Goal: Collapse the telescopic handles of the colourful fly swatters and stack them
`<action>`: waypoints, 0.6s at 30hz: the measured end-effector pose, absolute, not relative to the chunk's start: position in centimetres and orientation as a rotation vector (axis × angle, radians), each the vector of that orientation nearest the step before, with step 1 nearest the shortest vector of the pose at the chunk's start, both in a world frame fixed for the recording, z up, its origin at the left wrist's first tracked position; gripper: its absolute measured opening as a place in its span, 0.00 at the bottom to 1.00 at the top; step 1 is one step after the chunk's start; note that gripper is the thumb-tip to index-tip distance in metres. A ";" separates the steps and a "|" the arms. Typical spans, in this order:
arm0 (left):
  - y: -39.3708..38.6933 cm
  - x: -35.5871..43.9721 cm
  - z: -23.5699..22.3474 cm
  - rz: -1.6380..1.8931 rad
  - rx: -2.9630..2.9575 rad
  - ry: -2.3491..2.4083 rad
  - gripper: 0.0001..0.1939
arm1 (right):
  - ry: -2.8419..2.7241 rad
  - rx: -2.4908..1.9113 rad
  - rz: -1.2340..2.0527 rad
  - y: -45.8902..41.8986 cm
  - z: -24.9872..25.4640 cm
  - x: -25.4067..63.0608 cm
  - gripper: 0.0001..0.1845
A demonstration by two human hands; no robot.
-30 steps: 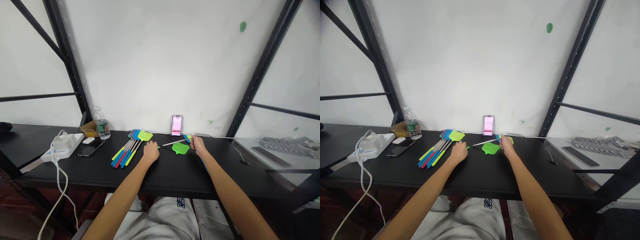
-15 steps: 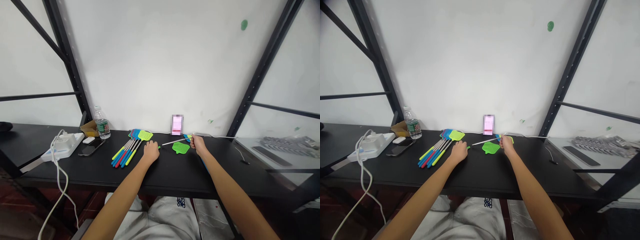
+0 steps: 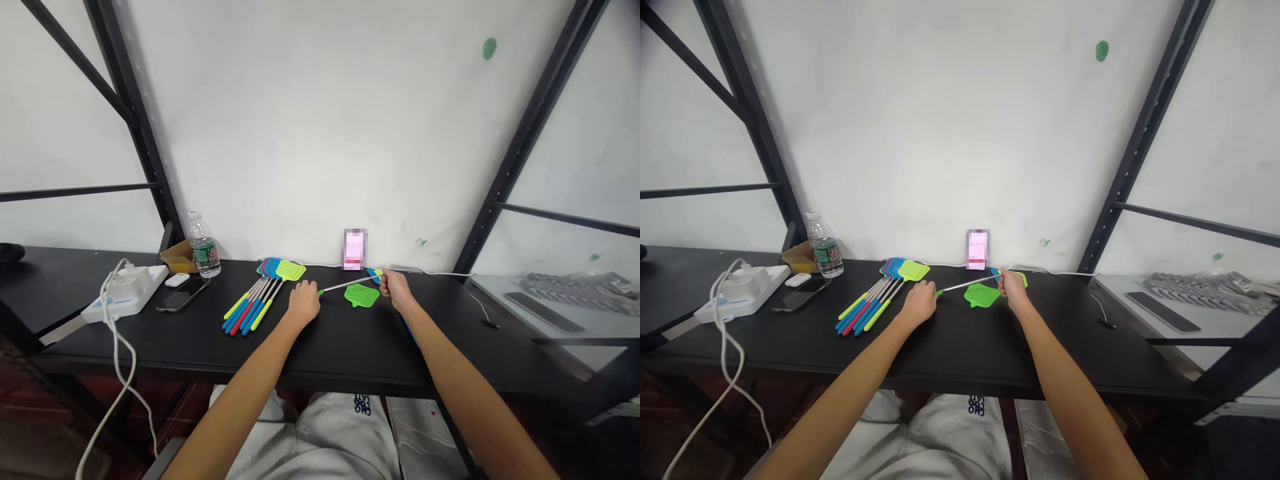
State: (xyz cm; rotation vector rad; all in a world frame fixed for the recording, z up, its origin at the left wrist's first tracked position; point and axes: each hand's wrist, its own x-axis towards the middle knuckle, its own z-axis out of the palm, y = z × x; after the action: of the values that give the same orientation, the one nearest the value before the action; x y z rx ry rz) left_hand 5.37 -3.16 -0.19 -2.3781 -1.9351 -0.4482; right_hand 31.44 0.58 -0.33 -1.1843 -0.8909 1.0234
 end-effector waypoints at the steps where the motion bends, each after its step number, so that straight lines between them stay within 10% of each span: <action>1: -3.2 5.4 -0.2 -0.448 -2.377 -1.932 0.09 | -0.893 -1.181 1.025 0.6 -0.3 31.4 0.18; 18: -3.3 5.4 0.0 -0.624 -2.539 -1.711 0.07 | -0.789 -1.071 1.086 0.6 0.1 32.8 0.21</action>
State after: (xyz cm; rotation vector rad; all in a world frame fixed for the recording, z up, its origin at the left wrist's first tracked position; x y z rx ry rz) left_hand 5.42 -3.33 0.04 -2.5393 -1.7111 -0.6243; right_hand 32.76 0.58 0.06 -1.0708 -0.7885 1.0865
